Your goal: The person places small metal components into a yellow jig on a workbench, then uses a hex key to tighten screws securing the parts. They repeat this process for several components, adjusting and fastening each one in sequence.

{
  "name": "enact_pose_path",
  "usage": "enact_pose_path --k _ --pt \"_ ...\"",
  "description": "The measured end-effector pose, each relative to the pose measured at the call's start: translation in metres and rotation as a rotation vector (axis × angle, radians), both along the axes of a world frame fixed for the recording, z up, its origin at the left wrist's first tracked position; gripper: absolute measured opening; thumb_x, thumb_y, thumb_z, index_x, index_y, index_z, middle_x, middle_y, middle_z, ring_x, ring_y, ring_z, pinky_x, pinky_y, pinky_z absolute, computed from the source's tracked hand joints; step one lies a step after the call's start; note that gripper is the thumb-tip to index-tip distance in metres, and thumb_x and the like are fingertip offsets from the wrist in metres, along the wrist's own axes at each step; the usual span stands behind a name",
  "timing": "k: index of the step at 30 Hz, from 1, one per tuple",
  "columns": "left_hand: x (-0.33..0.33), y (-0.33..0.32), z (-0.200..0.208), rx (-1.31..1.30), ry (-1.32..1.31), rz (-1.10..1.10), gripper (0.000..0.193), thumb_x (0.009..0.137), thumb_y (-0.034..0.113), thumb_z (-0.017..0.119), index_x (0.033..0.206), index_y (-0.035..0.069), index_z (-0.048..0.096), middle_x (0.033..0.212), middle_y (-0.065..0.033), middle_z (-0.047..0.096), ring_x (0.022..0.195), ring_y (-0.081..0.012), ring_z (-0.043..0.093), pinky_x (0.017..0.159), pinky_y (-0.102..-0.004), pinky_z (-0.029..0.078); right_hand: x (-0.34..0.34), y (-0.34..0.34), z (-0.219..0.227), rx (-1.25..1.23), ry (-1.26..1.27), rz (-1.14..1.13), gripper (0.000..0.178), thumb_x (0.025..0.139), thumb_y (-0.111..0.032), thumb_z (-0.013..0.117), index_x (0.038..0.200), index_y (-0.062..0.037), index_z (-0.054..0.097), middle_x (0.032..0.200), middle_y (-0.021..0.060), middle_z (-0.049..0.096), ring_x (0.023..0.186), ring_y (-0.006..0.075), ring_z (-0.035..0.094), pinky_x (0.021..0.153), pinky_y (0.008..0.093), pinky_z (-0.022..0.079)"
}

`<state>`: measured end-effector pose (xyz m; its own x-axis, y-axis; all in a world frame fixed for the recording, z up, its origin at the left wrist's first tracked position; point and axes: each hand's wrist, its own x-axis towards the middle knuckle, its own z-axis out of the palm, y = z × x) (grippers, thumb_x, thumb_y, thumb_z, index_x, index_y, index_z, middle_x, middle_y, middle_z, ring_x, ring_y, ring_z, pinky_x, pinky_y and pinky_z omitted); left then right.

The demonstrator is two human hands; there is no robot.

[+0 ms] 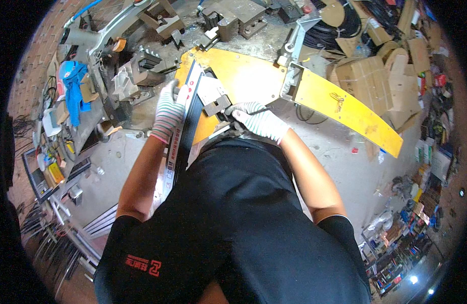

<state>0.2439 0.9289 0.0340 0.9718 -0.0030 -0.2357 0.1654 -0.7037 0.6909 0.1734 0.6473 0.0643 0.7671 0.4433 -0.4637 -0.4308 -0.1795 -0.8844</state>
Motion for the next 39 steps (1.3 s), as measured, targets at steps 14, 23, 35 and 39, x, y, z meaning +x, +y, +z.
enact_pose_path --k 14,23,35,39 --pt "-0.015 -0.051 0.010 0.374 -0.158 0.036 0.034 0.099 0.033 0.063 0.114 0.002 0.062 0.086 -0.0178 0.068 0.074 -0.0314 0.067 0.072 -0.0392 0.054 0.029 -0.011 -0.028 -0.019 -0.460 0.368 0.025 0.094 -0.027 0.057 0.097 -0.0039 0.066 0.081 0.0149 0.069 0.082 0.0333 0.071 0.075 0.0435 0.056" --pt "-0.027 -0.036 0.003 0.360 -0.148 0.030 0.035 0.099 0.029 0.064 0.113 -0.003 0.060 0.084 -0.0107 0.066 0.073 -0.0184 0.059 0.067 -0.0333 0.051 0.031 -0.011 -0.035 0.066 -0.442 0.377 0.029 0.092 -0.026 0.059 0.100 0.0016 0.063 0.083 0.0183 0.068 0.081 0.0353 0.070 0.074 0.0434 0.057" --pt "-0.023 -0.044 0.006 0.411 -0.186 0.032 0.029 0.096 0.029 0.067 0.106 0.002 0.061 0.077 -0.0147 0.063 0.066 -0.0282 0.061 0.065 -0.0367 0.051 0.021 -0.018 -0.058 0.685 0.524 0.134 0.014 0.098 -0.005 0.052 0.086 -0.0029 0.058 0.068 0.0062 0.058 0.058 0.0192 0.059 0.055 0.0320 0.048" --pt "-0.019 -0.052 0.011 0.463 -0.145 0.047 0.040 0.096 0.039 0.066 0.111 0.003 0.061 0.081 -0.0164 0.065 0.072 -0.0304 0.065 0.069 -0.0376 0.052 0.021 -0.021 -0.053 0.406 -0.129 0.180 0.011 0.097 -0.008 0.055 0.098 -0.0013 0.063 0.074 0.0113 0.064 0.067 0.0260 0.065 0.065 0.0367 0.052"
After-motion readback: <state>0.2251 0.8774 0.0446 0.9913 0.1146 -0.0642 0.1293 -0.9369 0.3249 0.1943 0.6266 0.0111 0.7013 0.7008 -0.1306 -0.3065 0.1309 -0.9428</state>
